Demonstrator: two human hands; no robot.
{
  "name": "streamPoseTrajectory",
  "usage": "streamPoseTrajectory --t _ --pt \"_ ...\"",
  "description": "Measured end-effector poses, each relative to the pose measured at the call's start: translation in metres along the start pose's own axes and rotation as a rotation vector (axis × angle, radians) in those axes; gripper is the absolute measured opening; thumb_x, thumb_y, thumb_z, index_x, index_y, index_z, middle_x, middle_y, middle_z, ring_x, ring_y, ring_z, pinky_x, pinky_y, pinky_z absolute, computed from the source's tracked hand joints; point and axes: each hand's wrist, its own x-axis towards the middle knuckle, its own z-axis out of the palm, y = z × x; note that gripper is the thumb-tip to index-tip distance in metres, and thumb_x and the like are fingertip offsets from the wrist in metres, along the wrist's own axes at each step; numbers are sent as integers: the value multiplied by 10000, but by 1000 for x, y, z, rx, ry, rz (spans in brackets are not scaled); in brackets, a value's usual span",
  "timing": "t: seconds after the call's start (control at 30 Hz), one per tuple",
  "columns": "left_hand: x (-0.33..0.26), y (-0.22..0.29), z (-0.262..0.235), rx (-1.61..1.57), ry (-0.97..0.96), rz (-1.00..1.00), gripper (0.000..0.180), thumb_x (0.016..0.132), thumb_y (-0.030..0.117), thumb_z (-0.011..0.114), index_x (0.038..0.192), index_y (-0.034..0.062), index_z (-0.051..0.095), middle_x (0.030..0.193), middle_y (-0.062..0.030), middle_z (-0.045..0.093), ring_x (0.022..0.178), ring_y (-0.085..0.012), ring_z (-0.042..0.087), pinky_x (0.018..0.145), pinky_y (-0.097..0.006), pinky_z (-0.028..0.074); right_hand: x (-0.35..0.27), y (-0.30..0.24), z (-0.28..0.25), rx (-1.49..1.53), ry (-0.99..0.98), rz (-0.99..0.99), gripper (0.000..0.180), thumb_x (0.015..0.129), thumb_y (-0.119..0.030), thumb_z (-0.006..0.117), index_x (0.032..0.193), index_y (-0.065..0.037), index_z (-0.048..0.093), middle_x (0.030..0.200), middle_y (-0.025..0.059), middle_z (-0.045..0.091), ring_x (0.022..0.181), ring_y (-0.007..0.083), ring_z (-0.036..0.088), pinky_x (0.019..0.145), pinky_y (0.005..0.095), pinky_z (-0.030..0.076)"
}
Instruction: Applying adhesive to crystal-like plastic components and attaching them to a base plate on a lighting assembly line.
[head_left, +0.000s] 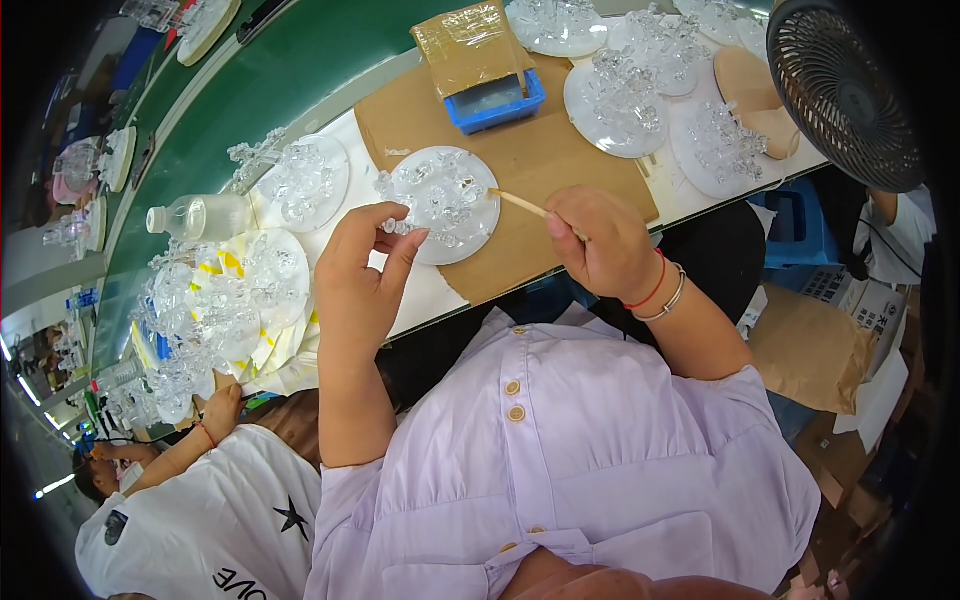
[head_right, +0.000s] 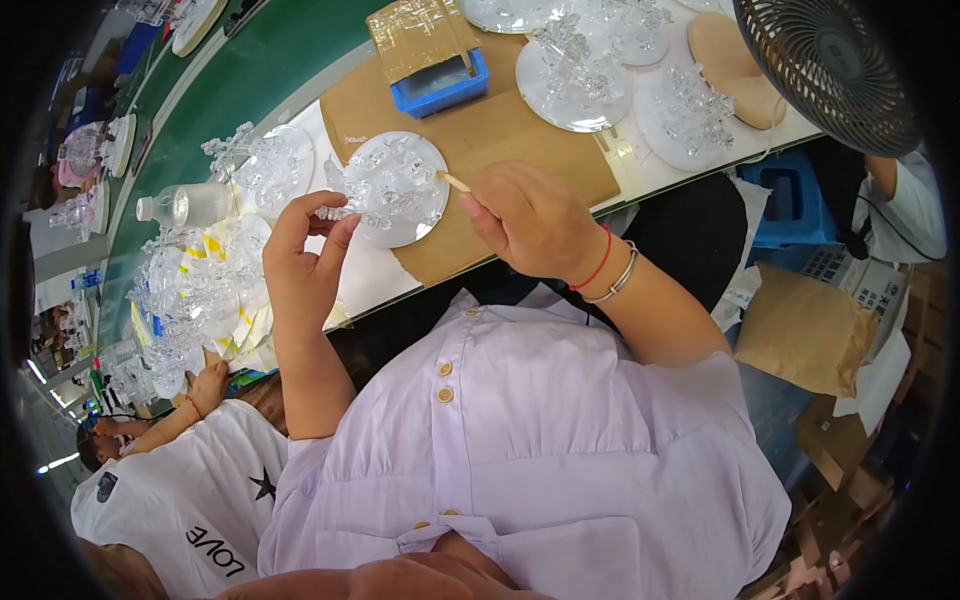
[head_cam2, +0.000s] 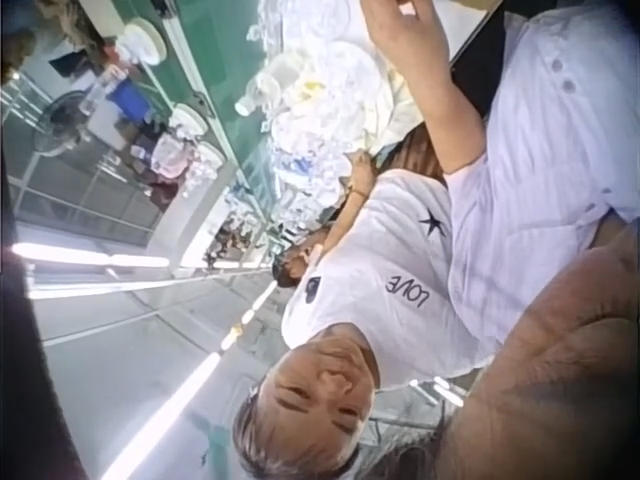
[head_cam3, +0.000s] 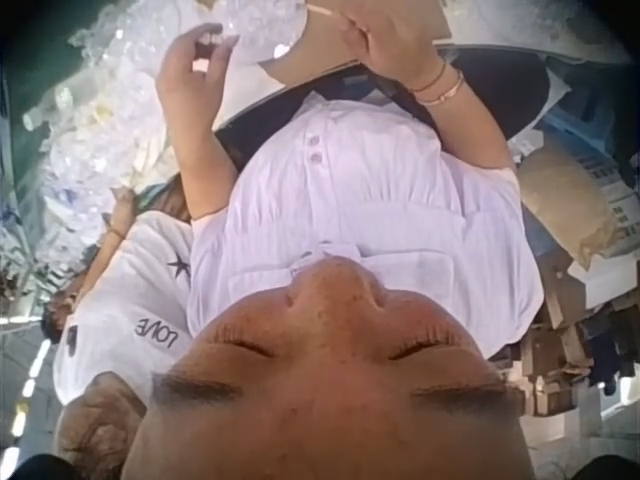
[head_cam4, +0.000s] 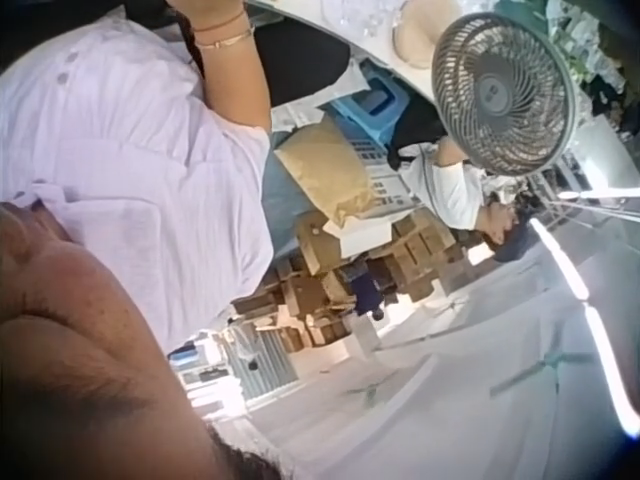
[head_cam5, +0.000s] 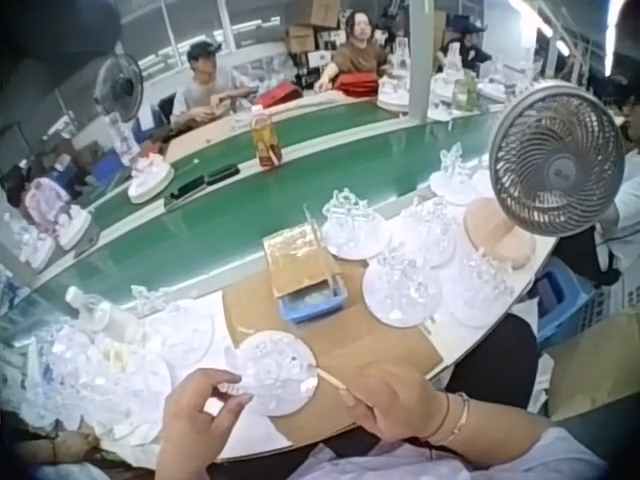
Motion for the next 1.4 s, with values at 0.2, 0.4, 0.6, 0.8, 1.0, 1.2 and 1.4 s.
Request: streamPoseTrajectory --t 0.2,0.4,0.6,0.8,1.0,1.2,1.4 --pt "-1 -5 -4 -21 -22 12 235 797 77 755 997 40 637 908 -75 647 700 -166 632 633 -274 495 3 -2 1 10 -13 -27 50 872 23 592 896 9 551 802 151 627 668 311 616 606 347 508" --pt "-1 -3 -7 -18 -59 -33 229 818 43 729 1026 30 634 948 -42 677 753 -126 600 713 -253 492 5 -6 -8 21 18 -53 87 874 24 587 948 2 546 816 151 636 658 297 618 595 346 505" --pt "1 -1 -5 -15 -59 -40 226 818 38 728 1024 33 637 939 -42 677 744 -121 602 704 -252 492 -4 4 -1 0 80 1 108 869 -5 621 952 -7 551 803 143 638 642 290 616 576 347 499" --pt "1 -7 -2 -38 -23 5 241 789 60 756 1002 44 642 894 -65 643 666 -148 605 611 -265 484 2 1 4 -52 20 -94 105 844 -9 654 886 5 559 799 145 633 633 300 609 552 352 493" --pt "2 -4 -3 -31 -29 5 243 785 61 760 997 44 643 888 -60 642 646 -135 588 594 -257 476 1 -9 4 -77 -37 -143 127 819 -19 669 847 2 547 777 136 614 611 292 592 527 349 479" --pt "2 -7 -4 -15 -37 1 259 776 73 772 999 43 644 896 -56 644 627 -126 571 594 -252 476 -1 -19 4 -68 -75 -154 129 817 -18 667 831 -5 539 754 126 603 586 275 573 505 343 458" --pt "8 -14 -12 -3 -107 78 289 749 119 797 993 55 656 837 -61 650 582 -137 544 567 -256 459 0 -18 3 -23 -82 -139 118 822 -9 655 830 -7 538 756 129 607 600 283 587 511 349 463"
